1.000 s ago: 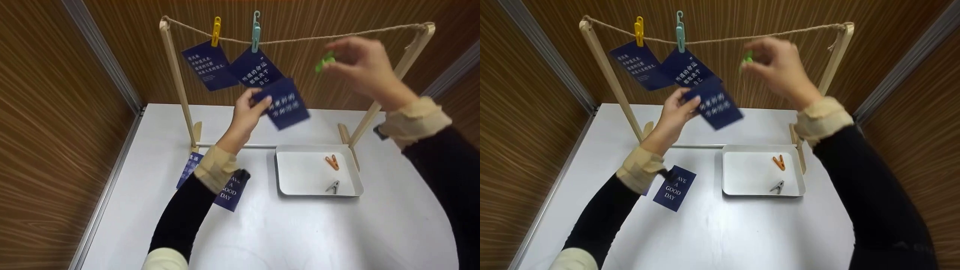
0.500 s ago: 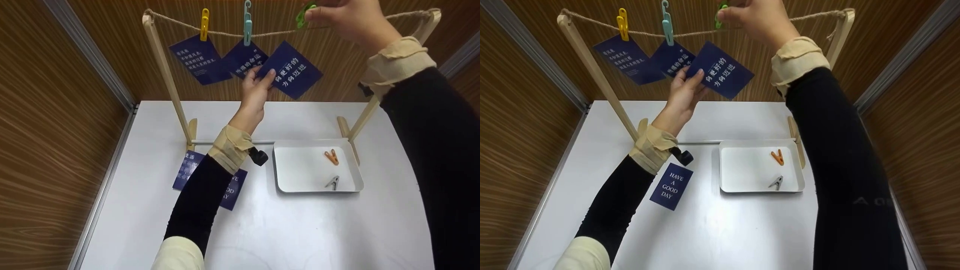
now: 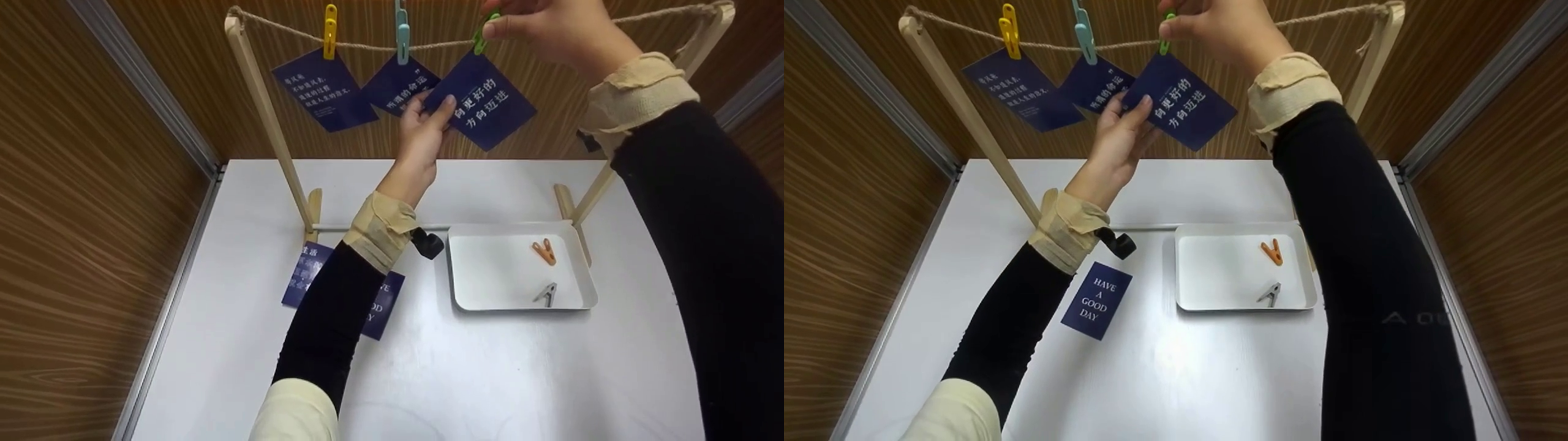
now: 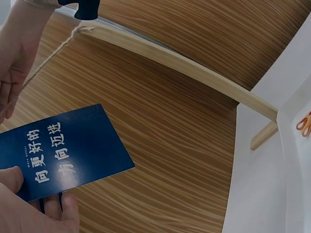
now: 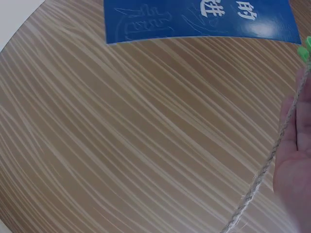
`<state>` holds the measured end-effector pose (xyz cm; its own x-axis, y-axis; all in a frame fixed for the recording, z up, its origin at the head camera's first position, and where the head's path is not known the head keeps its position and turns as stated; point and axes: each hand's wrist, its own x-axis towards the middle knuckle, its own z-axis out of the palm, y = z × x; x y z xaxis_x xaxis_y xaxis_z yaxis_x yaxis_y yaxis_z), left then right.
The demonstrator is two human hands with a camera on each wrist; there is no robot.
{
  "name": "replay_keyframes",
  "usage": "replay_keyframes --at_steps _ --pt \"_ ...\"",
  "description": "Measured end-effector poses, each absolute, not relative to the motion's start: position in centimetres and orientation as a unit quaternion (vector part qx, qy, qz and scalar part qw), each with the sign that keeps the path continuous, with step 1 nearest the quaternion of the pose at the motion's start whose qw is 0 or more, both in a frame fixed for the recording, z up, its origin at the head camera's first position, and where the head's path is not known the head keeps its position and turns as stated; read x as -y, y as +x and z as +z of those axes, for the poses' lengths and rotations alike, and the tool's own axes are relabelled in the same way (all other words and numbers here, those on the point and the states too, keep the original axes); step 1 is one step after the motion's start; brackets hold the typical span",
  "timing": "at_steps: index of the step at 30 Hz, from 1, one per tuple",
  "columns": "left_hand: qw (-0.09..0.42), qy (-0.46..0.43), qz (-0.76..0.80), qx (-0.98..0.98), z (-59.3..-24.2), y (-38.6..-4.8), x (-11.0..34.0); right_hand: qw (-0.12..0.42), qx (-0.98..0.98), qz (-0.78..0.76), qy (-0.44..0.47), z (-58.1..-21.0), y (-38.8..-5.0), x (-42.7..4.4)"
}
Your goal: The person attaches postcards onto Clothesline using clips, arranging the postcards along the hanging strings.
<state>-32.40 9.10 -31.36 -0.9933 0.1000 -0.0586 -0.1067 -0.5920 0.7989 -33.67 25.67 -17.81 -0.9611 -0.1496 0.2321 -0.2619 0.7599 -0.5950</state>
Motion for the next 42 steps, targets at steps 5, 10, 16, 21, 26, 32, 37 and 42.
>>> replay_keyframes --at_steps 5,10,16,21,26,32,37,42 --pt "0.057 -0.003 0.89 -0.452 -31.2 -32.3 -8.9 0.076 0.94 0.31 0.118 -18.1 -33.6 -25.4" --pt "0.062 -0.001 0.888 -0.455 -31.2 -32.3 -8.8 0.078 0.943 0.302 0.12 -18.2 -33.5 -25.4" --pt "0.065 0.0 0.886 -0.459 -31.2 -32.1 -9.0 0.072 0.938 0.317 0.121 -18.5 -33.4 -25.5" --pt "0.07 0.001 0.884 -0.462 -31.2 -32.0 -9.3 0.074 0.938 0.315 0.123 -18.7 -33.3 -25.6" --pt "0.068 -0.001 0.881 -0.469 -31.3 -32.2 -9.4 0.072 0.939 0.316 0.117 -18.8 -33.4 -25.9" --pt "0.076 0.001 0.873 -0.482 -31.4 -32.2 -9.4 0.092 0.942 0.29 0.14 -18.9 -33.3 -26.1" --pt "0.081 0.003 0.856 -0.511 -32.0 -31.8 -9.2 0.141 0.94 0.271 0.15 -19.0 -33.0 -26.3" --pt "0.102 0.02 0.828 -0.551 -34.0 -29.7 -8.2 0.259 0.909 0.255 0.204 -19.6 -31.6 -27.3"
